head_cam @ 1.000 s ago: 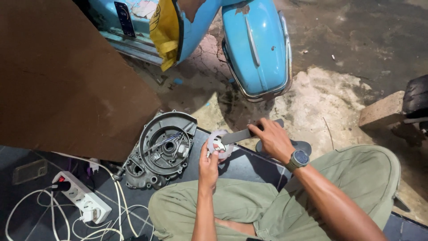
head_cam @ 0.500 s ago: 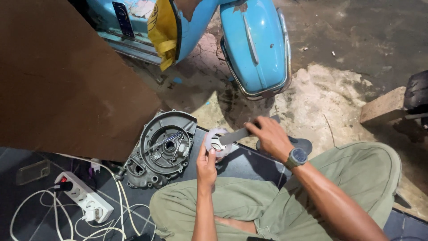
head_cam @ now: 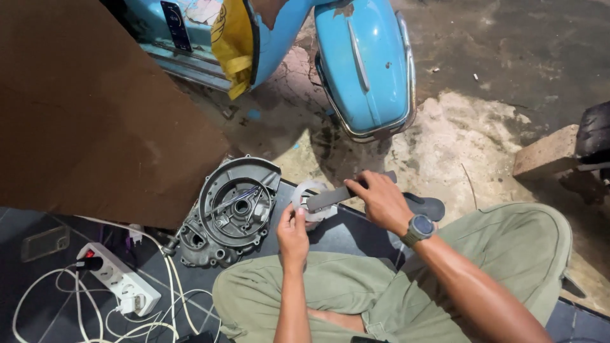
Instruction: The person sits on the floor and uses a sanding block to smooth the edges of a white plastic ring. They hold the ring in one hand and rub the sanding block against it repeatedly. A disassembled scooter part and a blue scooter are visible nearby.
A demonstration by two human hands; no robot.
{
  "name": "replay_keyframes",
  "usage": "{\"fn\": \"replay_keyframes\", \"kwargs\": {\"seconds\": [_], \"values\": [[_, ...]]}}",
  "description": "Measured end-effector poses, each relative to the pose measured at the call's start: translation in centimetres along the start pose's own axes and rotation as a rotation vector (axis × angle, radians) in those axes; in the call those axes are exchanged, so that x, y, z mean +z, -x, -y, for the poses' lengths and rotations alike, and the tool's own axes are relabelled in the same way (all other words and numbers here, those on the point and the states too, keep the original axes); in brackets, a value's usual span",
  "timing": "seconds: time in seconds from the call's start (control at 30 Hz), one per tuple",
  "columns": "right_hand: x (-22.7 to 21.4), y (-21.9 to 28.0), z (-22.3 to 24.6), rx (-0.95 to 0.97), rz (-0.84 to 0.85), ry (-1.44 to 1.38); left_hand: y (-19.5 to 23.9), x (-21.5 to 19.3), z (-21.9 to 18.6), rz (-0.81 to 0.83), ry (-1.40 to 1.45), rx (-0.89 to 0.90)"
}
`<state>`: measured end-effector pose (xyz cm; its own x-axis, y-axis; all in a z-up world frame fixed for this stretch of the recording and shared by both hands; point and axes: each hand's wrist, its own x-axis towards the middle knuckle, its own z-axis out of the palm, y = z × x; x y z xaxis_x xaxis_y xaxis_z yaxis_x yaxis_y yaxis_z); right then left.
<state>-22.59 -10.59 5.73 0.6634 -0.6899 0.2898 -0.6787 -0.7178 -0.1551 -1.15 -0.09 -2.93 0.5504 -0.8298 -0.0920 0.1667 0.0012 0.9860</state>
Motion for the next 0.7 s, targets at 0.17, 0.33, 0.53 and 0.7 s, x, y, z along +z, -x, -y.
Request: {"fn": "replay_keyframes", "kwargs": {"seconds": [0.17, 0.33, 0.53, 0.7], "values": [[0.0, 0.0, -1.1, 0.000, 0.012, 0.100, 0.0, 0.2, -2.0, -0.055, -0.099, 0.102], [-0.6, -0.3, -0.2, -0.047, 0.003, 0.076, 0.0, 0.4, -2.3, -0.047, -0.152, 0.150], [-1.0, -0.5, -2.2, -0.008, -0.037, 0.127, 0.0, 0.0, -2.8, -0.057, -0.190, 0.196], [1.9, -0.2, -1.7, -0.084, -0.055, 0.092, 0.6, 0.3, -3.5, -0.033, -0.280, 0.247]]}}
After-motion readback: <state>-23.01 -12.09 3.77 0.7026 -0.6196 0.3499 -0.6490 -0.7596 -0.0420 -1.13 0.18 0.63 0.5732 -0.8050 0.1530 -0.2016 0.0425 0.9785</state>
